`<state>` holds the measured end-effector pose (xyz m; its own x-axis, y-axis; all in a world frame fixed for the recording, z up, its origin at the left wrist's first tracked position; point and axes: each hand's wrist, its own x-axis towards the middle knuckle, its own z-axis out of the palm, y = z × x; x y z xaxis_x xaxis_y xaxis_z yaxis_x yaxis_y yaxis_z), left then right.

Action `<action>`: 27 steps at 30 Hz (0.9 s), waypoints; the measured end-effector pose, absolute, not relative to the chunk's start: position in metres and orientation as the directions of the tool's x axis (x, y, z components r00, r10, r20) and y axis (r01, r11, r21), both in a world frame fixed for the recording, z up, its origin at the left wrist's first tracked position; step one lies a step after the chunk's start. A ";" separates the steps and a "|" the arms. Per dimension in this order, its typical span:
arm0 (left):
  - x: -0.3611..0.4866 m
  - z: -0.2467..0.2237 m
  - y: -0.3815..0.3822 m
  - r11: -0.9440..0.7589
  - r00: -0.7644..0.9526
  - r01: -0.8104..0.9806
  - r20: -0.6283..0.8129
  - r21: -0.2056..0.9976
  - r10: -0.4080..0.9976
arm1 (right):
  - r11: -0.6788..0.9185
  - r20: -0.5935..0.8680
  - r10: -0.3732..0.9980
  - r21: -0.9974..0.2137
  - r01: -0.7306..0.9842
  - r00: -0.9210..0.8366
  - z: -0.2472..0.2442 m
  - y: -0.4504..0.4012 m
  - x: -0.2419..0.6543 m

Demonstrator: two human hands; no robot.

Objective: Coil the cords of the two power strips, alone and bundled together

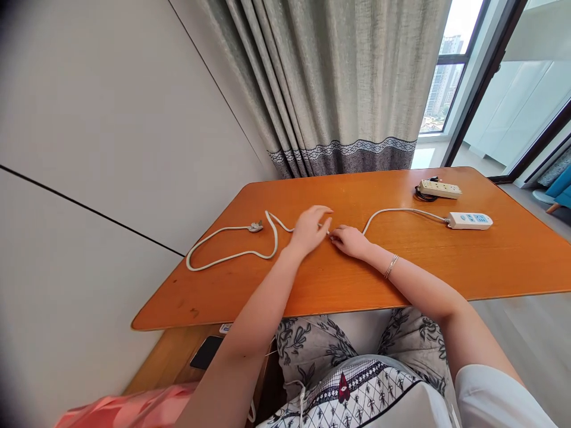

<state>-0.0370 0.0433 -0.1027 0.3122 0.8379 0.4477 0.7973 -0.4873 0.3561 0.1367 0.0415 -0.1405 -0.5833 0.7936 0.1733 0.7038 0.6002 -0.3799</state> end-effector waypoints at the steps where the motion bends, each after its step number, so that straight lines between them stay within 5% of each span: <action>1: -0.031 -0.108 0.043 -0.478 0.337 0.796 0.384 0.372 0.860 | 0.595 0.179 0.799 -0.370 0.713 -0.573 -0.137 0.044 0.141; 4: -0.031 -0.128 0.051 -0.380 0.319 0.838 0.212 0.392 0.924 | 0.542 0.257 0.840 -0.372 0.754 -0.477 -0.123 0.063 0.171; 7: -0.050 -0.144 0.067 -0.276 0.227 0.859 0.164 0.432 0.960 | 0.409 0.427 0.883 -0.493 0.768 -0.196 -0.111 0.097 0.225; 10: -0.068 -0.150 0.083 -0.176 0.066 0.756 0.194 0.631 0.979 | 0.231 0.454 0.889 -0.541 0.809 0.050 -0.105 0.131 0.289; 13: -0.085 -0.148 0.094 -0.139 -0.037 0.649 0.214 0.748 0.976 | 0.020 0.436 0.877 -0.452 0.892 0.201 -0.107 0.154 0.346; 20: -0.151 -0.123 0.104 -0.073 -0.375 0.228 0.157 0.971 0.913 | -0.218 0.203 0.944 -0.214 0.952 0.262 -0.119 0.184 0.414; 27: -0.161 -0.132 0.110 -0.020 -0.492 -0.024 0.005 1.000 0.871 | -0.227 0.089 0.966 -0.139 0.964 0.241 -0.121 0.196 0.415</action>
<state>-0.1609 0.1097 -0.1323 -0.4916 0.8708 0.0053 -0.0242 -0.0198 0.9995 0.4147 0.1963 -0.1208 0.2410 0.9664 0.0895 0.9638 -0.2275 -0.1391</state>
